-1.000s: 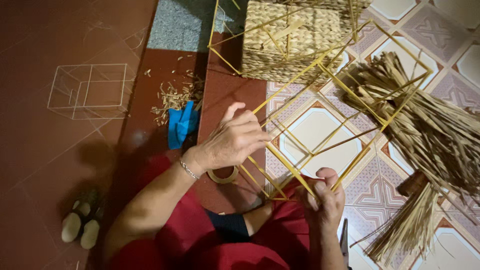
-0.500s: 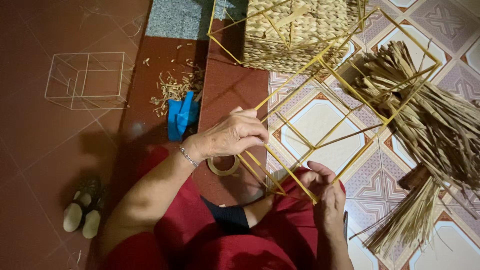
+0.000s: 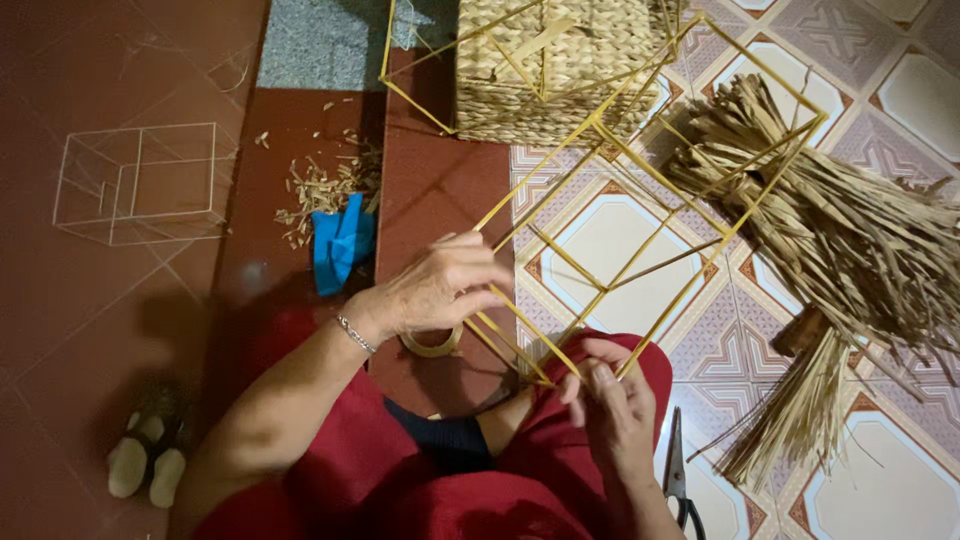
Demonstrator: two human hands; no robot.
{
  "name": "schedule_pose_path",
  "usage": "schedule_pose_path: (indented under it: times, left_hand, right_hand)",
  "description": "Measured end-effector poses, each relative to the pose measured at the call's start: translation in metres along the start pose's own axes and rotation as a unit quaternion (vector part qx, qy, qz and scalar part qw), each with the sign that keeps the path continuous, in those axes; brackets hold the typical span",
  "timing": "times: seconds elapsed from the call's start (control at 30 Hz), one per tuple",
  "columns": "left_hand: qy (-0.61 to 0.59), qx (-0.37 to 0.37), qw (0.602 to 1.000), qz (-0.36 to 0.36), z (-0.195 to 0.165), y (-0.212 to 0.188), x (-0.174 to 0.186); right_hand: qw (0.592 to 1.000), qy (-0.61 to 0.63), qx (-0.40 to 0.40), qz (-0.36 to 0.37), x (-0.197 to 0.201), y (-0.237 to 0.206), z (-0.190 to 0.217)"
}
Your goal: The person assembles a rectangular basket frame by wrapping thin yellow strips around the corners and edges. They use scissors to trim excess material and secure the joints, working on a tiled floor with dried plant fibers nearby.
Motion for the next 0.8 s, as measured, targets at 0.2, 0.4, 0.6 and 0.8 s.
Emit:
schedule_pose_path:
  times: [0.2,0.4,0.6,0.8]
  left_hand:
    - [-0.092,0.097,0.970,-0.204,0.022,-0.020,0.029]
    - [-0.297,0.301,0.895,-0.139,0.075,-0.040,0.014]
    - [-0.314,0.296,0.898,-0.090,0.068,-0.049,0.008]
    - [-0.264,0.275,0.920,-0.093,0.035,-0.074,0.013]
  right_hand:
    - [0.998,-0.010,-0.039,-0.049,0.010,0.006,-0.016]
    - [0.999,0.013,-0.014,-0.044,0.013,0.009,-0.023]
    - [0.994,0.056,0.064,-0.065,0.008,-0.010,-0.040]
    - [0.993,0.031,0.110,-0.033,-0.004,-0.042,-0.059]
Point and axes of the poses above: each hand's wrist, its own y-axis towards the middle knuckle, its own x-axis out of the back of the hand, z = x × y, the point moved 2 cm from there along y, towards the middle knuckle, and after that the axes turned 13 degrees about -y, right-handed, at the moved point
